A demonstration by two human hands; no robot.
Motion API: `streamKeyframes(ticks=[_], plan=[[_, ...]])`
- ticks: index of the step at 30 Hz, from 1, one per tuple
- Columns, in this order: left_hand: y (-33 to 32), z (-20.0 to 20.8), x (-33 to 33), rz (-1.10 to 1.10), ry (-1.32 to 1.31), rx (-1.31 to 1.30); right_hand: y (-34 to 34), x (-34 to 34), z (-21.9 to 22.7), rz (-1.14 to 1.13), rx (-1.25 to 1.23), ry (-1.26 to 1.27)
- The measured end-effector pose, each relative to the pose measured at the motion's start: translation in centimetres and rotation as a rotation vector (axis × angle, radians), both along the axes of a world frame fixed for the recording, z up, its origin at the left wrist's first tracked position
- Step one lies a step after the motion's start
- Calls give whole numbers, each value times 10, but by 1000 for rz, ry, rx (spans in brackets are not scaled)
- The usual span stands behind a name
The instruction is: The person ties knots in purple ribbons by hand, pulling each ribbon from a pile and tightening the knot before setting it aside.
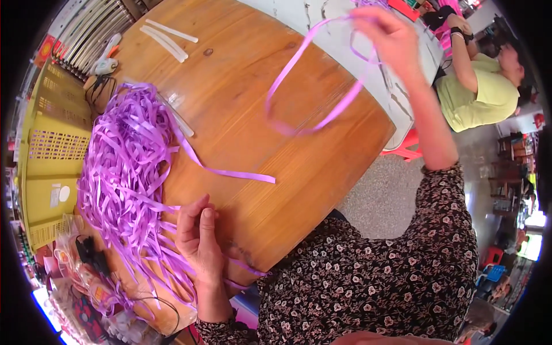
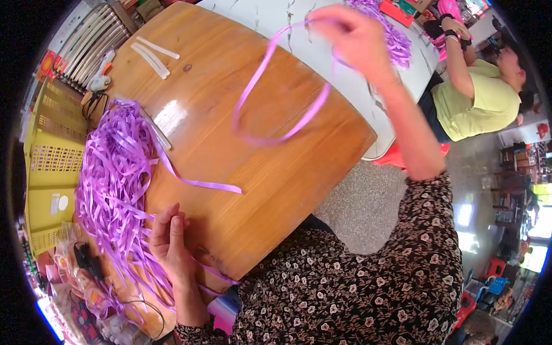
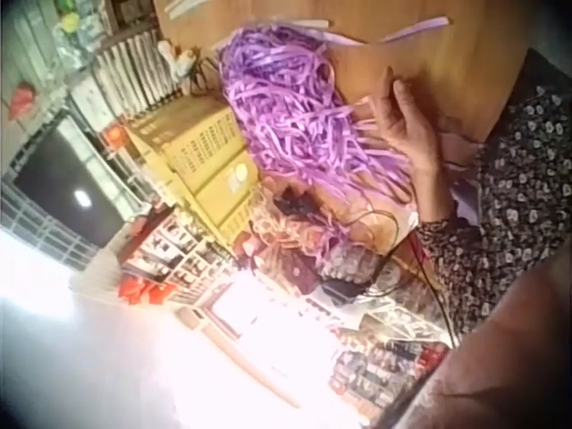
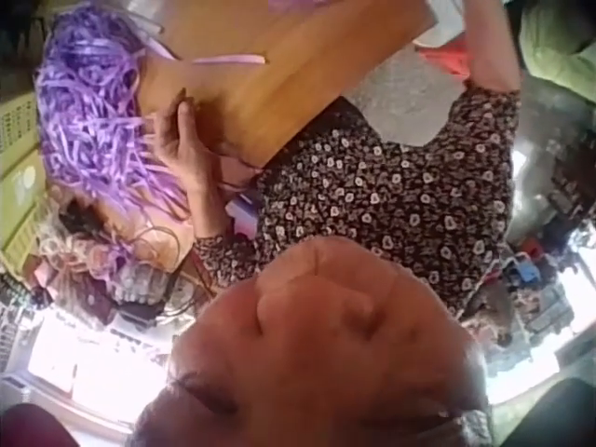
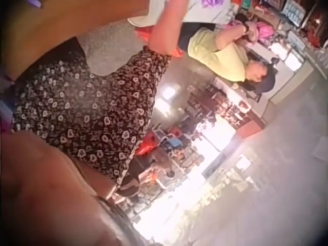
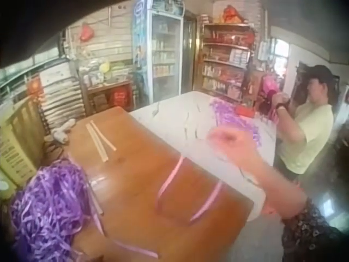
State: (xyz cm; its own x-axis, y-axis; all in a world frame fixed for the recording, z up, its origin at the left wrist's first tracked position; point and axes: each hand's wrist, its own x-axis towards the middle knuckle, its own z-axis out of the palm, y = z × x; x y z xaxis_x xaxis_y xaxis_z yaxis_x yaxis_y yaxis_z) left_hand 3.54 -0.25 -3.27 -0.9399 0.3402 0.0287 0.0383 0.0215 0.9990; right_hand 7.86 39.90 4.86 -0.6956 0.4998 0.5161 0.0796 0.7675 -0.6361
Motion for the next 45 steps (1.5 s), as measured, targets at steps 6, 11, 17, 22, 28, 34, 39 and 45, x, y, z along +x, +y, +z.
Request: streamKeyframes(ticks=[6,11,17,22,28,34,39,45], plan=[[10,1,-5,-34,255,-147,117,37,21,-286,897,30],[8,4,-5,-64,193,-62,13,-18,0,123,247,130],[-2,-3,-9,33,298,-99,-139,-66,-39,733,275,-199],[-5,3,-9,26,368,-169,-199,-89,-69,810,386,-306],[-7,10,-7,0,457,-177,-202,-84,-82,834,432,-223],[-5,32,-6,-70,757,-192,-182,-28,-9,1358,-131,-517],[8,44,2,-400,855,-166,-169,3,28,1704,-521,-453],[-12,17,1,-300,622,-117,-122,9,23,1418,-1130,-329]])
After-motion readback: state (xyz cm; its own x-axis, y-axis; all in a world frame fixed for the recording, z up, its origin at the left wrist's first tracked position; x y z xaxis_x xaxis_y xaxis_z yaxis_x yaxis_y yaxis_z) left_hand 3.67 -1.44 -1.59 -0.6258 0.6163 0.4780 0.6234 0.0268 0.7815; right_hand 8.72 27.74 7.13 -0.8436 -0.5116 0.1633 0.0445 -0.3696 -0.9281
